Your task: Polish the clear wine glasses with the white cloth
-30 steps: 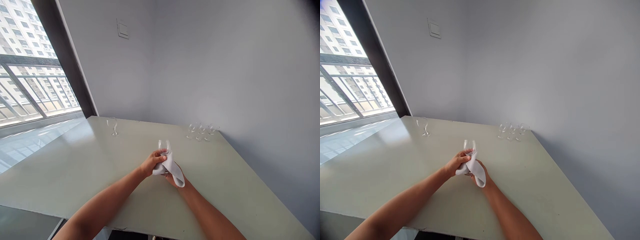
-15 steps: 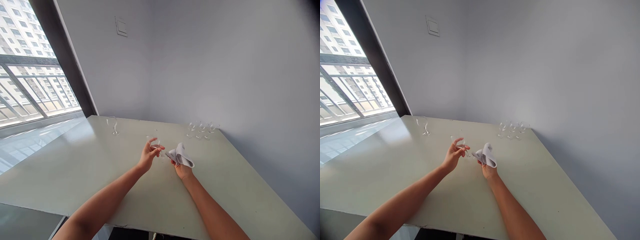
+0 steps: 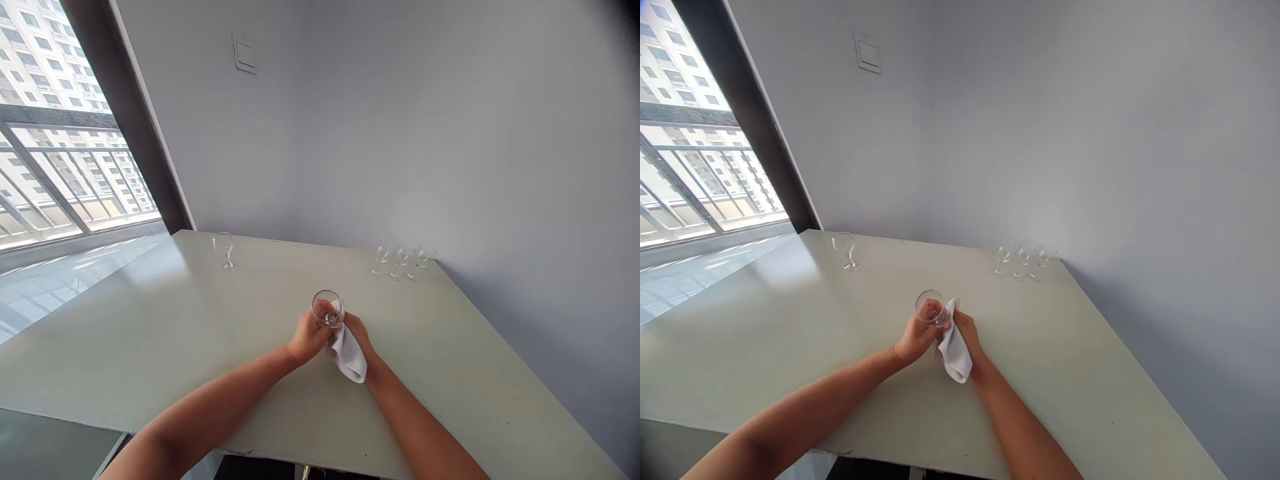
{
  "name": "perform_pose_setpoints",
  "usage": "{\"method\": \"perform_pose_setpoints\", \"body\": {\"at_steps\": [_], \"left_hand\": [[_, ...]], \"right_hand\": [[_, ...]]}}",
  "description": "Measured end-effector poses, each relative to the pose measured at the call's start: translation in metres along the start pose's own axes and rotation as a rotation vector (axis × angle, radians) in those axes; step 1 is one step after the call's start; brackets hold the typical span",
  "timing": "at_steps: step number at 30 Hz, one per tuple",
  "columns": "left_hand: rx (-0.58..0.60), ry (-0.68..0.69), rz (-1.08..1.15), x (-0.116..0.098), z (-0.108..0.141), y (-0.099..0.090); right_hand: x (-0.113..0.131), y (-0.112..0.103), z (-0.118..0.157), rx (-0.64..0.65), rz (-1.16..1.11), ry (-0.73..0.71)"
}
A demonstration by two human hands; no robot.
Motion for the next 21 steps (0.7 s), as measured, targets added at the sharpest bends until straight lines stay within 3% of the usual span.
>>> {"method": "perform_pose_setpoints", "body": {"at_steps": [5,11,14,18,21], "left_hand": [[-0.151,0.078,-0.086,0.005,-0.002,-0.006],[-0.352,0.170,-0.247,0.006,-0.019,-0.035],[-0.339,0.214,-0.484,0.005,-0.027,-0.051],[-0.304,0.170,-0.724,0.009,-0.033,-0.066],[-0.250,0.186,-0.861,0.013,-0.034,-0.065]], "right_hand": [[-0.008,0.011,0.001,0.068,-0.187,0.161],[-0.020,0.029,0.005,0.137,-0.356,0.220],[-0.011,0.017,0.004,0.045,-0.260,0.113],[0.018,-0.012,0.007,-0.163,0.033,-0.181],[0.036,-0.027,0.015,-0.336,0.247,-0.403]]}}
Point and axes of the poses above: each hand's wrist, its own z-axis away from the middle knuckle, its own y-axis out of the palm, x = y × z, the point moved 5 cm from there along -z, towards the middle knuckle, and after that the axes turned 5 degrees about z, right-handed, at the moved point
